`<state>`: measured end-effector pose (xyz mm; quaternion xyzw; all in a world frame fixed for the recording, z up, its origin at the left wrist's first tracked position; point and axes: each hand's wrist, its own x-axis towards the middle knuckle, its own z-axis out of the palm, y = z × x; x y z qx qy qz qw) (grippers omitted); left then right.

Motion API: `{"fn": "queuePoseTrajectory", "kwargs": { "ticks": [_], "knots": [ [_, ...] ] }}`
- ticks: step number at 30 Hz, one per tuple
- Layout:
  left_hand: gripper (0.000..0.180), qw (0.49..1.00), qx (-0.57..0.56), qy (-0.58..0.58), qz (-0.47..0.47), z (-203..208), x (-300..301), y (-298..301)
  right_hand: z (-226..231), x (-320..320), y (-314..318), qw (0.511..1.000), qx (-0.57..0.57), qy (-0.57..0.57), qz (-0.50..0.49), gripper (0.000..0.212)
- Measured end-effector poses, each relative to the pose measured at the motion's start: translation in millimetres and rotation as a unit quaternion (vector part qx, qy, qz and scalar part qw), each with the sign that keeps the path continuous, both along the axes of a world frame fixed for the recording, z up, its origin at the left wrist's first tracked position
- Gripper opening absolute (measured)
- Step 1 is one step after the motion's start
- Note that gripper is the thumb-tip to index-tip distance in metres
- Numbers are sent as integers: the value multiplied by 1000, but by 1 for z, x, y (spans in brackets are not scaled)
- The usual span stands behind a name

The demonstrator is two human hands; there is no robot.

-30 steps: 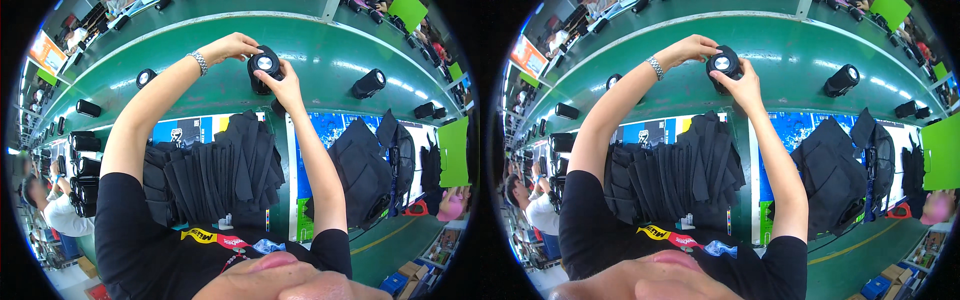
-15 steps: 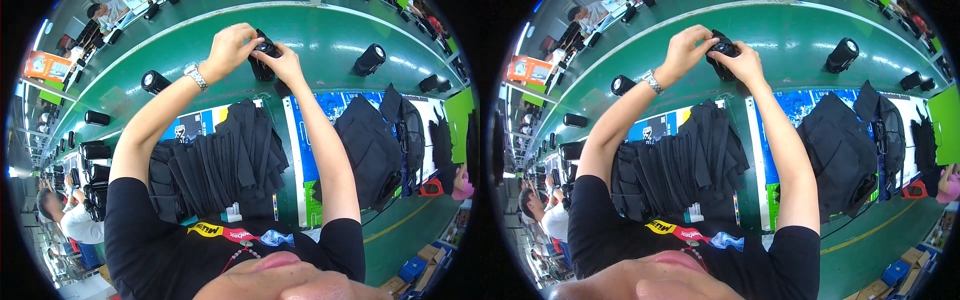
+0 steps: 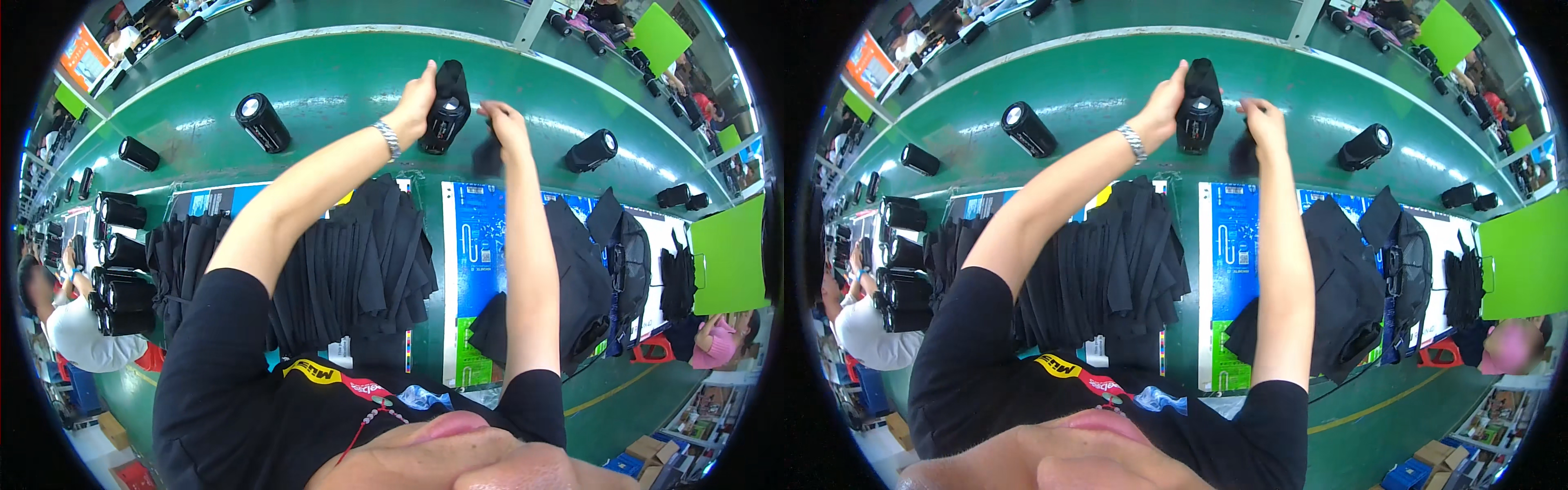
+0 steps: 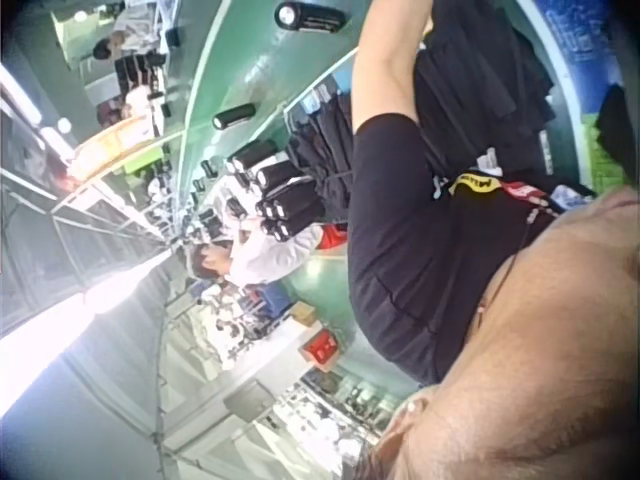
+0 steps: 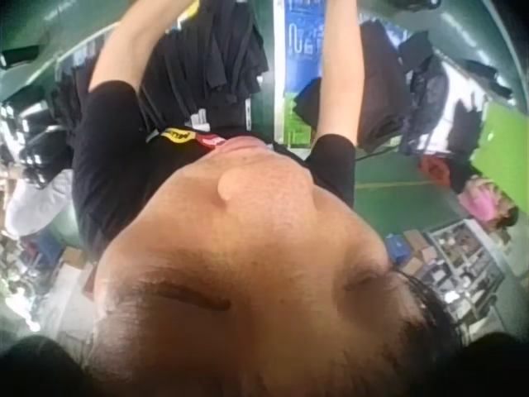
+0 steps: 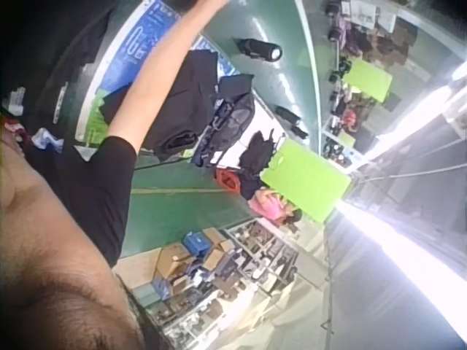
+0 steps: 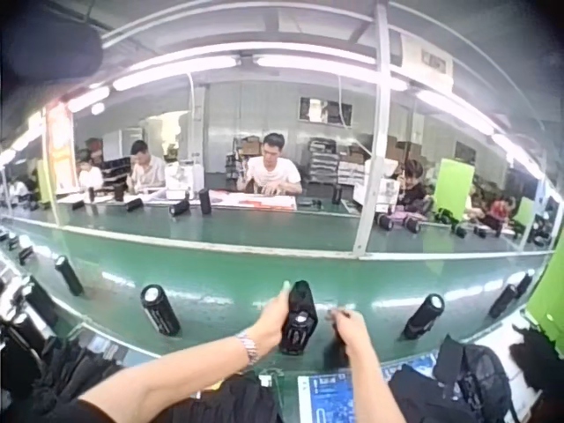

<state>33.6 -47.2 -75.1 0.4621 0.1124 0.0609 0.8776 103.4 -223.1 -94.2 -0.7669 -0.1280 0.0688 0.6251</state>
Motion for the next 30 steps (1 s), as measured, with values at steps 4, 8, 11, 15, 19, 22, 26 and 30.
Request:
{"fn": "queuePoseTrajectory", "kwargs": {
  "ticks": [4, 8, 11, 15, 19, 22, 26, 30],
  "knots": [
    [56, 982, 128, -71, 123, -2, 5, -41, 21, -8, 62, 941, 273, 182, -85, 46],
    [59, 971, 134, -109, 163, -25, -8, -43, -4, -20, 62, 965, 242, 60, -77, 45],
    [58, 969, 122, -125, 175, -36, -11, -56, -27, -16, 50, 945, 310, 6, -101, 42],
    [53, 968, 46, -111, 218, -79, 12, -47, -54, 3, 55, 975, 178, -57, -123, 34],
    [53, 970, 118, -56, 206, -84, 12, -55, -56, -1, 41, 978, 119, -47, -164, 30],
    [56, 985, 128, -47, 109, -73, 14, -61, -66, 13, 16, 972, 98, -25, -212, 37],
    [58, 927, 360, 3, 110, -68, 4, -5, -45, -7, 6, 954, 80, -61, -282, 49],
    [58, 940, 336, -11, 56, -15, -36, 27, 21, -50, -47, 916, 281, 50, -283, 40]
  ]
}}
